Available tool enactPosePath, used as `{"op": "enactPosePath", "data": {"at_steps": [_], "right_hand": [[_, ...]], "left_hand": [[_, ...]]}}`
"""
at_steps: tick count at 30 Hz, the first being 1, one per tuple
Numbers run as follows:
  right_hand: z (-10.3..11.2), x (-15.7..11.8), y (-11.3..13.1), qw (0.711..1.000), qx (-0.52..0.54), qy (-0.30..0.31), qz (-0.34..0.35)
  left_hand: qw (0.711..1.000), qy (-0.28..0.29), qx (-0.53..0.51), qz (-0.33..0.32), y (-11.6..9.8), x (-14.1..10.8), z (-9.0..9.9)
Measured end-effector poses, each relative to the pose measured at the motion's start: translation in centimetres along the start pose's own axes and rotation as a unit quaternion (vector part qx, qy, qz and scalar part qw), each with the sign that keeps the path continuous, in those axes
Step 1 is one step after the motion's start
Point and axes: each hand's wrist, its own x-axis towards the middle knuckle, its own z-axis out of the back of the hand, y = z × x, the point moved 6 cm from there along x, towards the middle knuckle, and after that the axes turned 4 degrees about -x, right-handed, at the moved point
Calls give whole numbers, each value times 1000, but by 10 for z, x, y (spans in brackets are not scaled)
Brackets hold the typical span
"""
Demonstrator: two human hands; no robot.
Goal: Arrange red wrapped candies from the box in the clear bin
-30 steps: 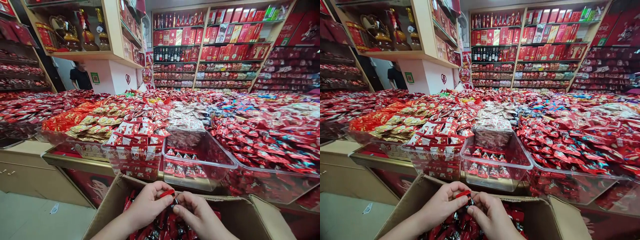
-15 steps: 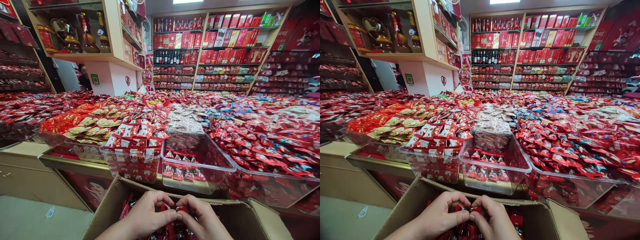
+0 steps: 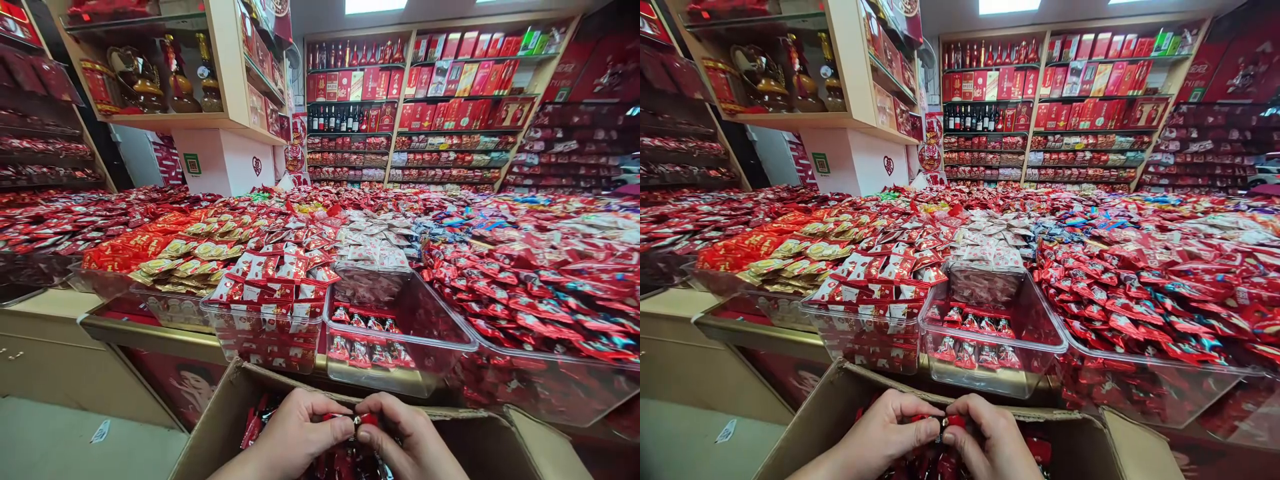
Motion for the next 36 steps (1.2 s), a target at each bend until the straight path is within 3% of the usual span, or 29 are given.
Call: {"op": "enactPosePath", "data": {"at_steps": [8, 17, 20, 25, 30, 32, 36], "right_hand": [[0, -2, 0, 1000, 7, -1, 12], [1, -2, 5, 999, 19, 35, 18], [1, -2, 6, 999, 31, 30, 17], [0, -2, 4, 999, 0, 29, 21], [-1, -2, 2, 998, -29, 36, 38], [0, -3, 3, 997, -40, 16, 59], [6, -12, 15, 969, -156, -118, 150]], "left_hand": [[999, 43, -20, -8, -6, -4, -4], [999, 35, -40, 2, 3, -1, -5], [997, 54, -55, 6, 4, -2, -8], [996, 84, 6, -28, -6, -4, -9], [991, 134, 19, -3, -4, -8, -14], [989, 146, 0, 2, 0, -7, -15], [993, 112, -40, 26, 10, -2, -14]]}}
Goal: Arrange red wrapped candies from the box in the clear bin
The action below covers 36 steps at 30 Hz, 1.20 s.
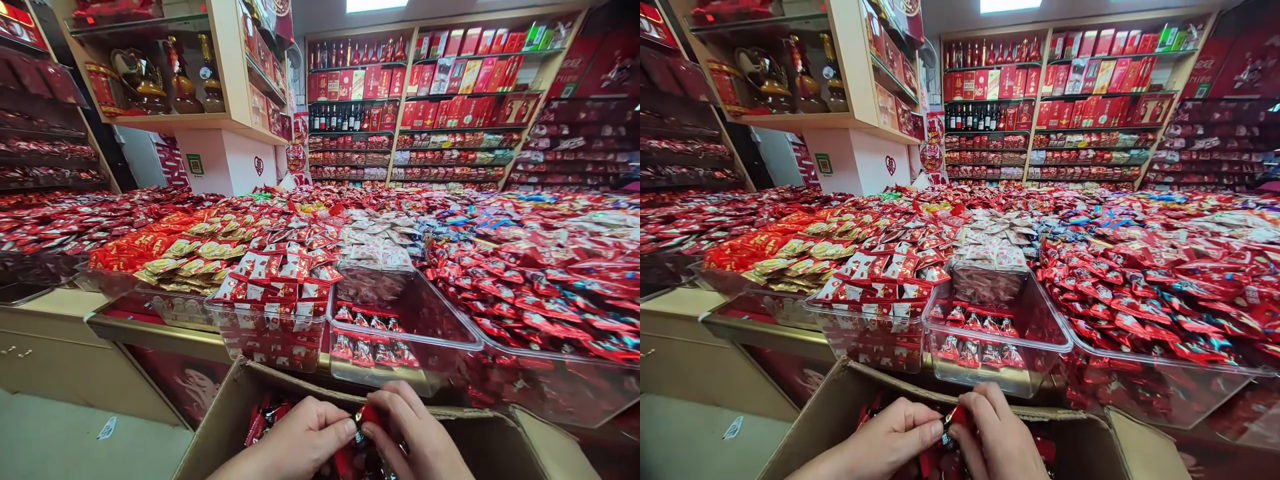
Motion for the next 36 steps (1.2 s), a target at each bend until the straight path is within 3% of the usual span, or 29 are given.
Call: {"op": "enactPosePath", "data": {"at_steps": [2, 5, 9, 12, 15, 19, 21, 23, 26, 30, 32, 36], "right_hand": [[-1, -4, 9, 996, -62, -29, 52], [-8, -9, 18, 986, -126, -25, 103], [-15, -10, 19, 968, -212, -9, 136], [-10, -9, 21, 968, -200, -17, 151], [16, -5, 37, 965, -169, -65, 187], [75, 23, 62, 955, -171, -109, 216], [96, 51, 60, 958, -192, -85, 194], [103, 83, 45, 960, -229, -40, 155], [83, 128, 10, 944, -302, 83, 102], [41, 164, -24, 881, -405, 224, 99], [24, 174, -34, 857, -427, 268, 108], [2, 181, -48, 840, -432, 304, 127]], "left_hand": [[999, -27, -26, 14, 5, 3, 1], [996, -44, -77, 31, 10, 6, -3], [989, -9, -121, 80, 13, 3, -11], [990, 14, -115, 86, 5, -2, -10], [995, -12, -69, 66, -8, -5, 3], [994, -79, -49, 49, -10, -3, 26], [996, -73, -39, 38, -7, 0, 31], [997, -59, -33, 26, -3, 2, 33], [998, -54, -36, 21, -1, 3, 33], [998, -50, -36, 22, -2, 1, 32], [998, -46, -30, 20, -2, 0, 32], [999, -38, -13, 18, 2, 0, 34]]}}
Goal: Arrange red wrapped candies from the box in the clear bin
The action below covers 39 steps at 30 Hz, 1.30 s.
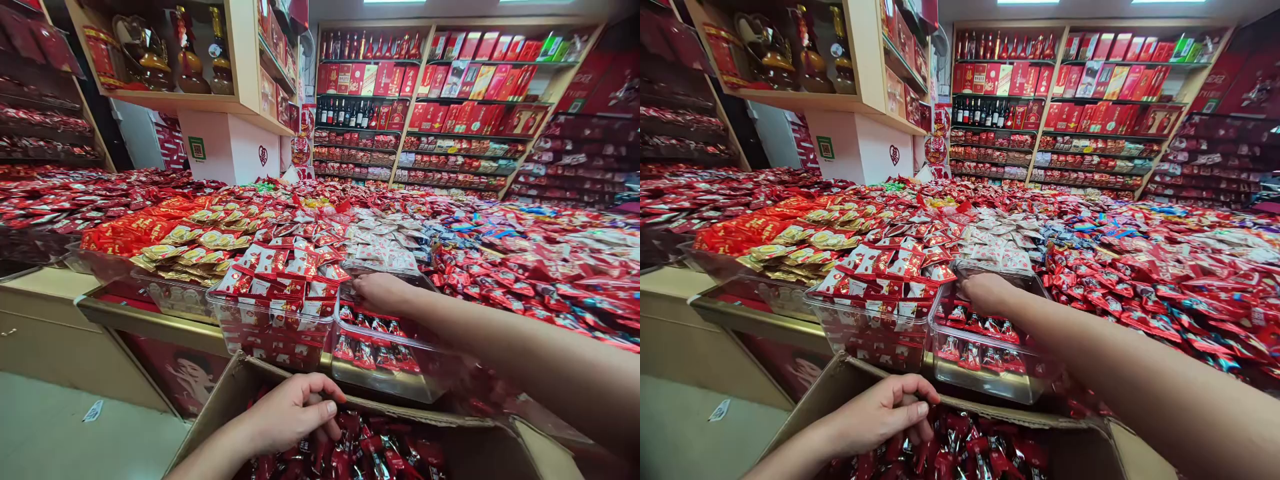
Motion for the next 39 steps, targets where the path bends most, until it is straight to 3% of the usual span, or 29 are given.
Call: {"op": "enactPosePath", "data": {"at_steps": [6, 11, 23, 39], "right_hand": [[-28, 5, 5, 999, -10, 23, 35], [-40, 7, 9, 998, -8, 27, 48], [-54, 9, 15, 996, 32, 57, 55], [-51, 13, 11, 995, 57, 76, 28]], "left_hand": [[1000, 7, 21, 5, -2, 0, 0], [998, 3, 65, 5, -9, -3, -1], [997, 0, 81, 14, -11, -5, -1], [997, 16, 74, 8, -9, -3, 0]]}}
